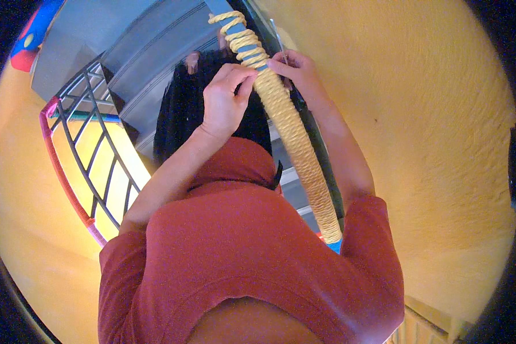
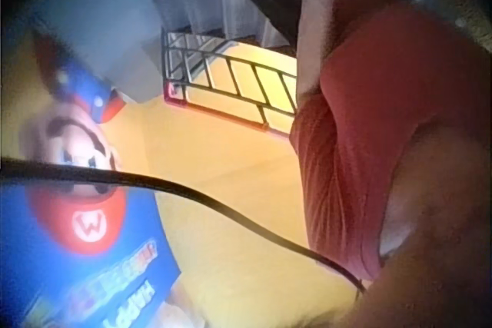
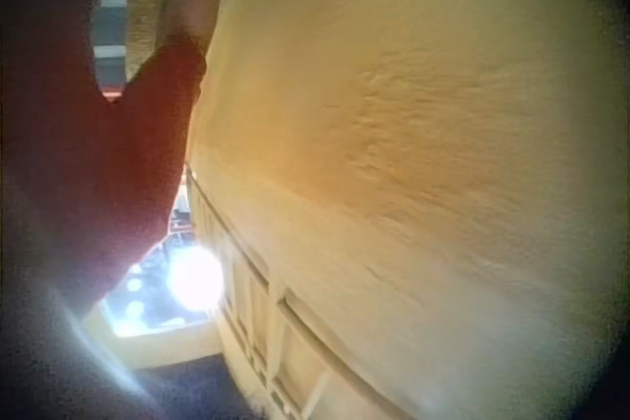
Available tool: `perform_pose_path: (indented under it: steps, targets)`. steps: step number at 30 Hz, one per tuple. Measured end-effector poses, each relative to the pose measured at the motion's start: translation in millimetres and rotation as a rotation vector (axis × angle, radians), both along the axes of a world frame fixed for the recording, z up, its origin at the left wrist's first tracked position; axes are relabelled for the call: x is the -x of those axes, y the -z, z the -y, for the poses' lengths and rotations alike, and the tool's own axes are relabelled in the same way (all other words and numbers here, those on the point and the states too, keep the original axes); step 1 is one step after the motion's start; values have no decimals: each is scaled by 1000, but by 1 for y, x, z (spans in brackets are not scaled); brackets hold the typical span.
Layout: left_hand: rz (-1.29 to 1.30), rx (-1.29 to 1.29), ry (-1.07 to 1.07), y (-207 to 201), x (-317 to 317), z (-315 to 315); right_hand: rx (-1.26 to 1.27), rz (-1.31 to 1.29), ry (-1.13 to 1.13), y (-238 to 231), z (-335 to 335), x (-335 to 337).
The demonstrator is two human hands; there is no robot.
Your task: The person ties a yellow rope around a metal handrail by wrapping it repeatedly and securing it with a series of knots and loops.
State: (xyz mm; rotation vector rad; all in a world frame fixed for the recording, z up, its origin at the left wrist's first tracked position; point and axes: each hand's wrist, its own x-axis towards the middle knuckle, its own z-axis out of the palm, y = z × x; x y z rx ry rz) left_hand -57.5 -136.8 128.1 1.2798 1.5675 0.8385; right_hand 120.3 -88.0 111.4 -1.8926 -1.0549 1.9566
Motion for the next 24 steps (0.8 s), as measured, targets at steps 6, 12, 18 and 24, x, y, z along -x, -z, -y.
perform_pose_path:
  steps: [6, 12, 18, 24]
  targets:
    - [127, 188, -156, 2, -5, 12, 296, -194, 261, 14, 15, -2]
    - [153, 200, -206, 13, -10, 23, 351, -307, 308, 37, 26, -7]
    - [157, 202, -181, 13, -9, 22, 377, -284, 329, 32, 21, 1]
    - [442, 447, -375, 10, -16, 23, 426, -407, 357, 14, 10, 10]
